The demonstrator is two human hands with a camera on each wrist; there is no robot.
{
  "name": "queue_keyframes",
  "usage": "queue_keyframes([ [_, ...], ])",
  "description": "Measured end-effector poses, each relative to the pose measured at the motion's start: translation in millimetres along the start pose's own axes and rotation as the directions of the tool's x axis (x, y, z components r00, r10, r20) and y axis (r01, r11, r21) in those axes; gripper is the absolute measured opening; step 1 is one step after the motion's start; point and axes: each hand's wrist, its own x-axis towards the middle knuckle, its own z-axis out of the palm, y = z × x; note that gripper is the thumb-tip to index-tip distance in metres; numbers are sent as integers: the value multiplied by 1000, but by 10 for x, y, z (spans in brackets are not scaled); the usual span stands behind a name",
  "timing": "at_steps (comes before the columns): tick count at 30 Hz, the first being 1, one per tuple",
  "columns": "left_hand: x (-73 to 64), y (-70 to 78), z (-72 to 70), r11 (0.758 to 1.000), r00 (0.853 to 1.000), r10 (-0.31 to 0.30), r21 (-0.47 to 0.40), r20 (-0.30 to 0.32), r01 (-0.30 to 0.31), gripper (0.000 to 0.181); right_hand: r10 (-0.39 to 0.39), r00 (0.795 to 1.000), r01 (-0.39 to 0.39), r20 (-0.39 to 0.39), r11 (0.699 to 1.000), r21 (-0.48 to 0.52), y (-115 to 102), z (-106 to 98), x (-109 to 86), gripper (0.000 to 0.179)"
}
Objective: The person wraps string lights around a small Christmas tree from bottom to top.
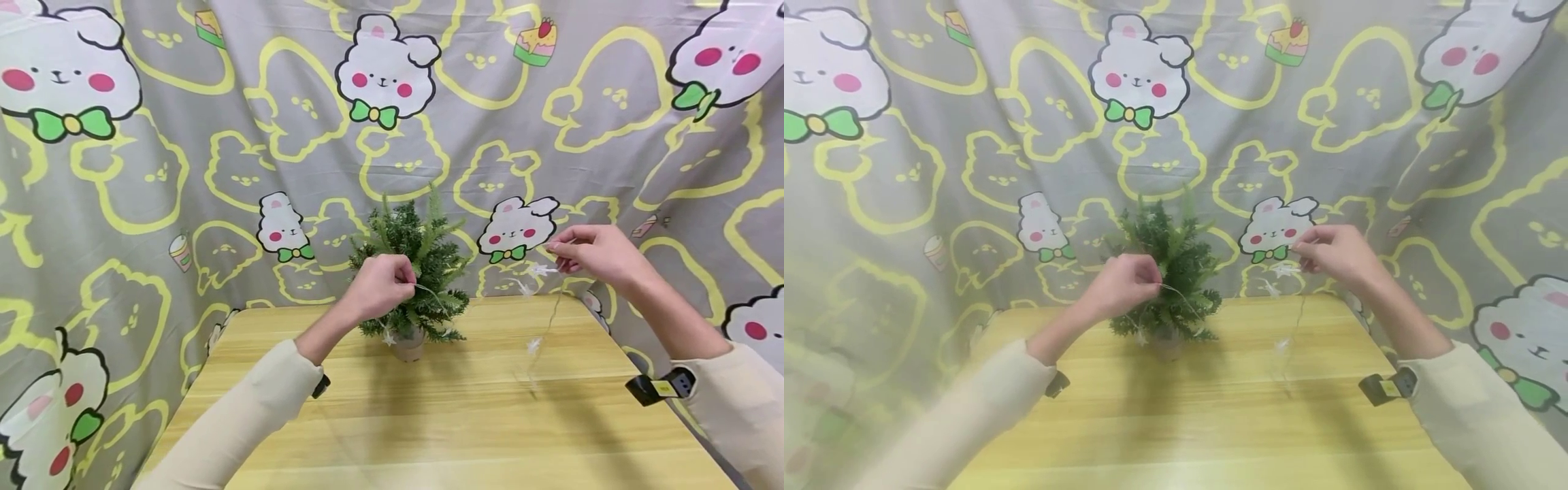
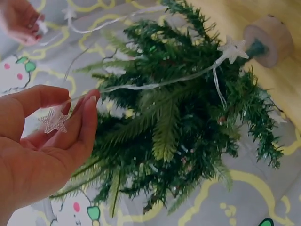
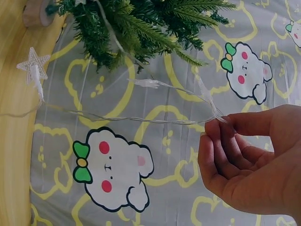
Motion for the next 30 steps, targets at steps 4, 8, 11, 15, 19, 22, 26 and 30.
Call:
queue_keyframes([
  [4, 4, 6, 132, 1000, 1000, 1, 3, 4, -1, 8, 4, 1000, -4, -10, 1000, -11, -8, -45, -28, 35],
  [8, -7, -9, 242, 1000, 1000, -1, 24, 20, 1, 8, 4, 1000, -5, -20, 999, -34, -5, -82, -49, 36],
  [11, -16, -42, 311, 999, 999, -9, 50, 36, 7, 9, 3, 1000, -3, -18, 999, -39, 4, -92, -57, 37],
  [15, -10, -102, 388, 998, 998, -34, 63, 55, 30, 9, 8, 1000, -8, -12, 999, -35, 10, -101, -71, 39],
  [19, 6, -141, 443, 998, 994, -51, 37, 92, 48, 7, 15, 1000, -16, -22, 999, -35, 5, -110, -75, 38],
  [22, 12, -137, 468, 998, 991, -58, 23, 121, 55, 6, 17, 999, -19, -36, 999, -46, -8, -121, -76, 38],
  [26, 17, -94, 486, 998, 987, -68, 18, 143, 67, 5, 22, 998, -25, -61, 998, -49, -20, -146, -79, 39],
  [30, 20, -52, 484, 997, 981, -80, 31, 179, 76, 4, 12, 997, -14, -81, 999, -32, -35, -180, -76, 39],
])
